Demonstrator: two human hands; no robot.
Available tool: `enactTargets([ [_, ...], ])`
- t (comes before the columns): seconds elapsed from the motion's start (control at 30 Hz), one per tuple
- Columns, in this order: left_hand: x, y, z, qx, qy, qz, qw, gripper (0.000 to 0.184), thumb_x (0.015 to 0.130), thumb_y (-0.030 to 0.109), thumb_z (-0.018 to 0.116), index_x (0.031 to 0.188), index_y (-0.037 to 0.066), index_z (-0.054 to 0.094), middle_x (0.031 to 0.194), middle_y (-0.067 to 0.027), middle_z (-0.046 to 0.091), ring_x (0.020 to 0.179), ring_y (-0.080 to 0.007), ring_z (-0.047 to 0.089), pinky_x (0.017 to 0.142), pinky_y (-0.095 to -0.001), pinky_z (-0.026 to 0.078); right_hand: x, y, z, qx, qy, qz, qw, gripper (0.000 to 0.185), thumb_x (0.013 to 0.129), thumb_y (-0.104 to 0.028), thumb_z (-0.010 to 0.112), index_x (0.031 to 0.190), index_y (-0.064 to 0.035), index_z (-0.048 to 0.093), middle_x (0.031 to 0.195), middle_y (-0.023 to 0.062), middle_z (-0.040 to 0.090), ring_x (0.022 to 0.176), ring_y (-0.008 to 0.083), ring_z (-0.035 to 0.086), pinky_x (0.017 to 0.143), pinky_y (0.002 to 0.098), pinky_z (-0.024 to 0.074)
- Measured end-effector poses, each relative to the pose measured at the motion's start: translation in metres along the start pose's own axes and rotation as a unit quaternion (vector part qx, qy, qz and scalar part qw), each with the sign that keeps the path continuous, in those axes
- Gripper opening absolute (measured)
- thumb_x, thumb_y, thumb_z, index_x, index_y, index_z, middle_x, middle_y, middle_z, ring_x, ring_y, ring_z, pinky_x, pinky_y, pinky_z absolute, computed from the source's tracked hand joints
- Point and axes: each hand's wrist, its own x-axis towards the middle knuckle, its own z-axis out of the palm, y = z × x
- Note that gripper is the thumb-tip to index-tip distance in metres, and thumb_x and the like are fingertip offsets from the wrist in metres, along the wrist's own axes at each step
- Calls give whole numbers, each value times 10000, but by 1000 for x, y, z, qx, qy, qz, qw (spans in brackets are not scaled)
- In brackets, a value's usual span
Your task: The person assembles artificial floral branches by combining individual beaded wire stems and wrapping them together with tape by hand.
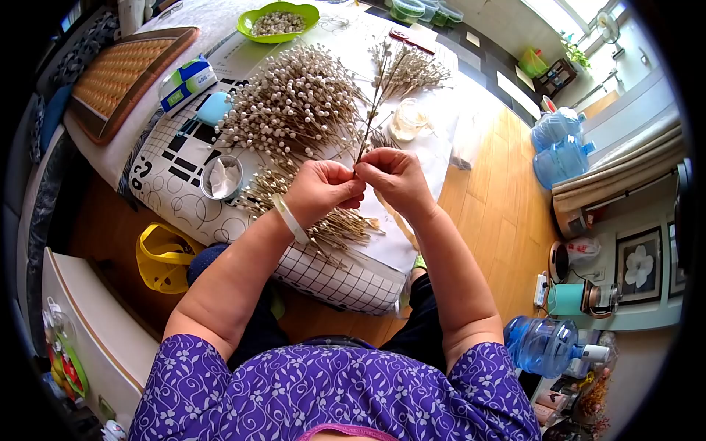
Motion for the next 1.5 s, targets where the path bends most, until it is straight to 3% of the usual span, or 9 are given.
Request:
enactTargets([
  [0.1,1,13,-2,65,1,52,997,237,823,125,585,1002,-30,577,858,-66,621,753,-97,588,701,-227,484,2,0,-2,-50,-3,-2,999,87,727,-65,600,712,18,621,595,-1,571,541,35,483,487,186,406],
  [0.17,3,12,-6,33,22,53,998,255,839,113,558,1048,-35,560,891,-66,615,777,-99,578,717,-225,473,3,8,-5,-101,-67,11,993,84,781,-41,596,782,42,607,694,22,596,632,57,528,567,191,438],
  [0.27,7,-3,-6,13,4,88,996,201,843,78,546,1004,-36,583,886,-71,619,775,-98,581,706,-222,479,3,4,4,-123,-65,-16,990,89,753,-50,616,774,36,619,664,45,608,603,52,527,554,202,447],
  [0.33,10,-6,-8,25,59,129,990,146,830,47,557,938,-37,610,853,-78,628,763,-99,585,695,-213,482,4,11,4,-109,-57,-39,992,86,723,-60,644,754,19,631,623,64,612,561,49,512,531,222,444],
  [0.43,9,-4,-10,52,95,152,982,119,810,37,584,893,-39,622,816,-82,635,752,-101,587,688,-210,482,6,11,2,-119,-49,5,992,112,704,-75,681,733,17,625,595,56,600,548,45,504,511,223,435],
  [0.6,8,1,-13,51,83,138,986,98,792,48,612,844,-33,628,795,-81,637,725,-100,588,677,-215,485,5,3,4,-146,-78,17,986,47,753,-18,637,741,19,611,647,29,614,602,43,550,534,181,445],
  [0.67,7,2,-13,47,78,138,986,90,785,50,622,831,-27,626,791,-76,636,708,-97,584,672,-212,482,5,5,5,-109,-60,19,992,140,701,-102,692,718,16,619,555,47,576,524,33,476,484,223,420],
  [1.2,10,0,-10,50,101,175,978,72,793,52,613,834,-7,613,779,-61,630,708,-91,577,668,-206,473,2,3,12,-154,-1,-22,988,143,705,-125,682,705,7,625,513,54,543,473,50,448,455,238,401],
  [1.5,10,0,-11,-3,101,147,984,60,783,60,627,765,27,581,762,-43,616,699,-79,563,662,-198,458,2,-1,14,-211,10,-66,975,144,672,-121,677,673,6,608,520,104,538,443,116,485,464,261,413],
])
